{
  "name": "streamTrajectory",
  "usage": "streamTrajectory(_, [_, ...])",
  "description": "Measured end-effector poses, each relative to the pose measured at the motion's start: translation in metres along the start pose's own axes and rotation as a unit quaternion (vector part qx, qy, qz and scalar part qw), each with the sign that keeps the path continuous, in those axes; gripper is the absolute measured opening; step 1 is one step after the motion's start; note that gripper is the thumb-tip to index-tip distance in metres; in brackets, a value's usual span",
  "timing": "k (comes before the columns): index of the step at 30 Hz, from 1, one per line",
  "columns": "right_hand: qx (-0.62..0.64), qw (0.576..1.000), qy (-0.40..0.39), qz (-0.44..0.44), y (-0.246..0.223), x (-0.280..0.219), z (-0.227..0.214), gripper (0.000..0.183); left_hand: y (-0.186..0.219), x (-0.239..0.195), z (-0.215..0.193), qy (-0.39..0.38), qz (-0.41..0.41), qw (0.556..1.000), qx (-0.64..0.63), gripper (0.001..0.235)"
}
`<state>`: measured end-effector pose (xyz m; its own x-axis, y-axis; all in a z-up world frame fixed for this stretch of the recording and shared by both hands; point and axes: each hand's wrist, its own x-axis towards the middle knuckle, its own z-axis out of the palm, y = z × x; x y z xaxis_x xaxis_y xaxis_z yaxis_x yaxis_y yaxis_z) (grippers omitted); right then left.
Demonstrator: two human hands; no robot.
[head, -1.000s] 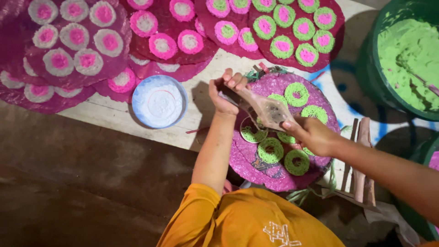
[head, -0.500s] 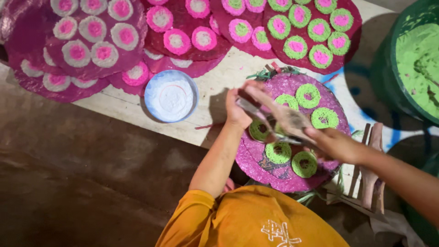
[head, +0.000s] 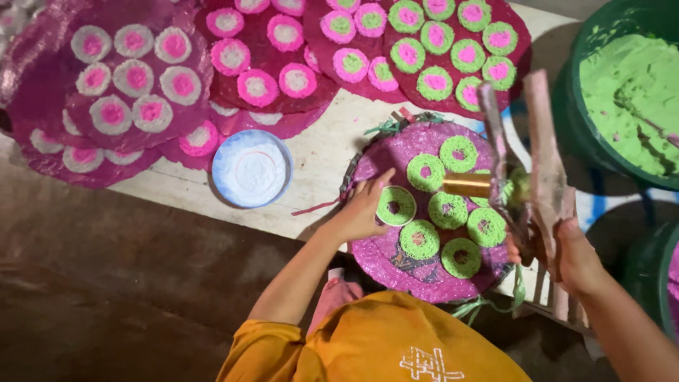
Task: The person prepares colorful snacks by placing green dough into circular molds on mats and pressing them with a wooden tool.
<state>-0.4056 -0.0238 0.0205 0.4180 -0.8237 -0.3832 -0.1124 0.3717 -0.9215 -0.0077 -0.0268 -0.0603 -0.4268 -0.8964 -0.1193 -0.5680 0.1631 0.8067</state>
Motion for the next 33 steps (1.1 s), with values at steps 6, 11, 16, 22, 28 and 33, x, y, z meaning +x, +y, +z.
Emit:
streamTrajectory(6, [0.048,0.999,0.018,-0.014,-0.001,-0.012,0.003,0.103,-0.017,0.031,-0.036,0.052,-0.017,0.999,0.0,0.11])
streamTrajectory(11, [0.059,0.997,0.04,-0.025,0.018,-0.011,-0.002,0.099,-0.012,0.047,-0.054,0.067,-0.067,0.995,0.021,0.126])
streamTrajectory(16, [0.006,0.999,0.036,0.023,0.039,0.006,-0.017,0.086,-0.003,0.047,-0.063,0.058,-0.109,0.992,0.011,0.12])
streamTrajectory(22, [-0.096,0.969,-0.141,0.178,0.009,0.08,0.009,0.077,0.015,0.073,-0.062,-0.004,0.199,0.651,-0.733,0.089])
streamTrajectory(28, [-0.315,0.911,-0.145,0.224,-0.076,0.149,0.066,0.083,0.0,0.095,-0.065,0.163,0.181,0.449,-0.86,0.05])
streamTrajectory(33, [-0.474,0.865,-0.079,0.142,-0.09,0.168,0.108,0.082,-0.031,0.093,-0.082,0.185,0.234,0.448,-0.843,0.052])
